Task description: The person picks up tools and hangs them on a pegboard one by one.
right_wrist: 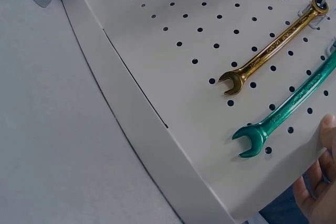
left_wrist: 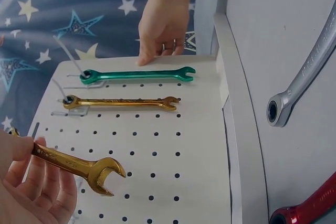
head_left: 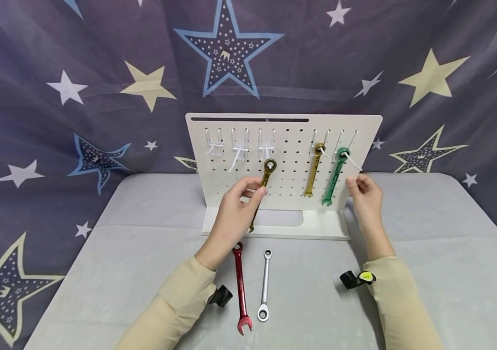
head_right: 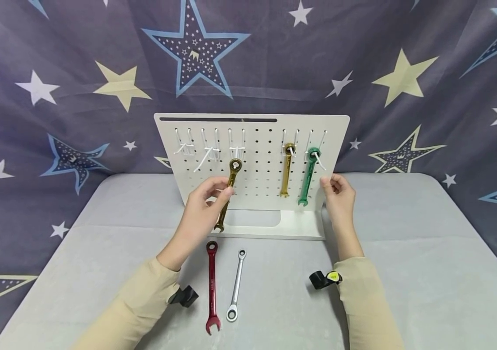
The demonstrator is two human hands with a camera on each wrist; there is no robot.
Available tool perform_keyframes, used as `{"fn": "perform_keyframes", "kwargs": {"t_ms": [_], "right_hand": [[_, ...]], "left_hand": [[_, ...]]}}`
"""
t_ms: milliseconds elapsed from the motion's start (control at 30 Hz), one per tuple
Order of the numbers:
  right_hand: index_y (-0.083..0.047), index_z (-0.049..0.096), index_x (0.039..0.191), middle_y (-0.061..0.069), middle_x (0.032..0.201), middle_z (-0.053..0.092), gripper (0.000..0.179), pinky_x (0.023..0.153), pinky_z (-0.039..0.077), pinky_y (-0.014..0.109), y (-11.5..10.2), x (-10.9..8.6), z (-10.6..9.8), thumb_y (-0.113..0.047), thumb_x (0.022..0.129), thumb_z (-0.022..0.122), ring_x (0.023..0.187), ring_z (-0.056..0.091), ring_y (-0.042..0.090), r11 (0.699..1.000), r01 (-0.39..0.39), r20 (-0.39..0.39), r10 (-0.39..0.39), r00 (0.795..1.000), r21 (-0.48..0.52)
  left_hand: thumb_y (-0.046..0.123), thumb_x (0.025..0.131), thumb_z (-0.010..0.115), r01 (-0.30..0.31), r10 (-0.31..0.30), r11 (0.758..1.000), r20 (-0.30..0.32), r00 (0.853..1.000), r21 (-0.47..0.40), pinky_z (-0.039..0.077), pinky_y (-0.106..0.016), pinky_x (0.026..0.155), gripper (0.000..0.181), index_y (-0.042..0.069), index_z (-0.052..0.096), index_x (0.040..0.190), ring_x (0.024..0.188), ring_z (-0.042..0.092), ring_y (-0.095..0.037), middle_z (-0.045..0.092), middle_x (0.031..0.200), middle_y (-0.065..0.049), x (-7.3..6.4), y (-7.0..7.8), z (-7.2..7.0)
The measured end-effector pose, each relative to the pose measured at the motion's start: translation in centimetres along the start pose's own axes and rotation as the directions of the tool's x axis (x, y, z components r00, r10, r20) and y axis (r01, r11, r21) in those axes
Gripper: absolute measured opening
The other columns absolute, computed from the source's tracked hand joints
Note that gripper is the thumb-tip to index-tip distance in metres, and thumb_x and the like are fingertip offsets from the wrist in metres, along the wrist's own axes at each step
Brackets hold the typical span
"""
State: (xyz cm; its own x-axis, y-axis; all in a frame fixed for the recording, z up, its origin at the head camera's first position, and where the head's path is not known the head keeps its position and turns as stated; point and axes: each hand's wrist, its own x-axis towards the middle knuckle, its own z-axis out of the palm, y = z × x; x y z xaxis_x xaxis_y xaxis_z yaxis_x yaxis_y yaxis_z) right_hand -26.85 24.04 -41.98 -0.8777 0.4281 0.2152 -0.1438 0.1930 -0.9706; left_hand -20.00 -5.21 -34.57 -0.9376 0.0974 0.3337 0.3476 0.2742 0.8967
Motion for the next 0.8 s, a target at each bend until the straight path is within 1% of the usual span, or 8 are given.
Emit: {"fn": "perform_keyframes", "kwargs": {"t_ms": [133, 267, 367, 433, 600, 700, 800], "right_hand": [[-0.002, 0.060, 0.104, -0.023, 0.078, 0.058, 0.028, 0.069, 0.046, 0.011, 0.1, 0.0, -0.1, -0.027, 0.094, 0.065, 0.079, 0.054, 0.000, 1.000, 0.002, -0.008, -0.002, 1.000, 0.003], [-0.003, 0.060, 0.103, -0.022, 0.079, 0.059, 0.026, 0.069, 0.047, 0.011, 0.3, 0.1, -0.1, -0.027, 0.094, 0.066, 0.080, 0.054, 0.000, 1.000, 0.012, -0.015, -0.012, 1.000, 0.000], [-0.003, 0.061, 0.102, -0.022, 0.079, 0.059, 0.026, 0.069, 0.047, 0.011, 0.4, 0.0, -0.1, -0.027, 0.094, 0.066, 0.079, 0.054, 0.000, 1.000, 0.019, -0.017, -0.019, 1.000, 0.001], [-0.002, 0.061, 0.103, -0.022, 0.079, 0.059, 0.027, 0.069, 0.047, 0.011, 0.4, 0.0, 0.0, -0.027, 0.094, 0.066, 0.079, 0.054, 0.000, 1.000, 0.022, -0.018, -0.021, 1.000, 0.009], [-0.007, 0.061, 0.100, -0.019, 0.081, 0.060, 0.022, 0.069, 0.048, 0.011, 0.4, 0.0, 0.1, -0.027, 0.094, 0.067, 0.080, 0.055, 0.001, 1.000, 0.017, -0.016, -0.016, 1.000, 0.020], [-0.009, 0.061, 0.098, -0.018, 0.081, 0.060, 0.020, 0.069, 0.048, 0.011, 0.4, 0.0, 0.2, -0.027, 0.094, 0.067, 0.080, 0.055, 0.001, 1.000, 0.017, -0.018, -0.017, 1.000, 0.020], [-0.007, 0.061, 0.098, -0.018, 0.080, 0.060, 0.021, 0.068, 0.048, 0.011, 0.4, 0.0, 0.2, -0.026, 0.094, 0.067, 0.079, 0.055, 0.001, 1.000, 0.020, -0.024, -0.019, 1.000, 0.024]], "left_hand": [[0.014, 0.099, 0.062, -0.003, 0.003, 1.000, 0.002, 1.000, -0.028, 0.052, -0.033, 0.076, 0.025, 0.004, 0.063, 0.122, 0.094, 0.061, -0.023, 0.070, 0.107, -0.012, 0.6, -0.2, 0.4], [0.013, 0.099, 0.062, -0.004, 0.003, 0.999, -0.013, 1.000, -0.047, 0.051, -0.032, 0.076, 0.024, 0.003, 0.063, 0.120, 0.094, 0.061, -0.023, 0.070, 0.105, -0.011, 1.3, -0.5, 0.7], [0.011, 0.098, 0.062, -0.006, 0.005, 0.999, -0.028, 1.000, -0.044, 0.051, -0.032, 0.076, 0.022, 0.003, 0.063, 0.119, 0.093, 0.061, -0.024, 0.069, 0.103, -0.010, 1.7, -0.8, 0.8], [0.010, 0.098, 0.062, -0.005, 0.004, 0.999, -0.033, 0.999, -0.042, 0.051, -0.033, 0.078, 0.022, 0.003, 0.064, 0.118, 0.093, 0.061, -0.024, 0.069, 0.103, -0.011, 2.0, -1.0, 0.9], [0.009, 0.098, 0.062, -0.009, 0.008, 1.000, -0.046, 0.999, -0.026, 0.050, -0.037, 0.082, 0.021, 0.002, 0.063, 0.118, 0.093, 0.062, -0.025, 0.069, 0.105, -0.013, 2.7, -1.5, 1.0], [0.009, 0.098, 0.062, -0.005, 0.004, 1.000, -0.049, 0.999, -0.011, 0.050, -0.037, 0.083, 0.021, 0.003, 0.063, 0.119, 0.093, 0.062, -0.025, 0.069, 0.106, -0.012, 3.0, -1.6, 1.1], [0.008, 0.098, 0.062, 0.004, -0.004, 1.000, -0.050, 0.999, 0.002, 0.050, -0.036, 0.085, 0.022, 0.002, 0.063, 0.119, 0.093, 0.062, -0.024, 0.069, 0.106, -0.011, 3.2, -1.6, 1.1]]}}
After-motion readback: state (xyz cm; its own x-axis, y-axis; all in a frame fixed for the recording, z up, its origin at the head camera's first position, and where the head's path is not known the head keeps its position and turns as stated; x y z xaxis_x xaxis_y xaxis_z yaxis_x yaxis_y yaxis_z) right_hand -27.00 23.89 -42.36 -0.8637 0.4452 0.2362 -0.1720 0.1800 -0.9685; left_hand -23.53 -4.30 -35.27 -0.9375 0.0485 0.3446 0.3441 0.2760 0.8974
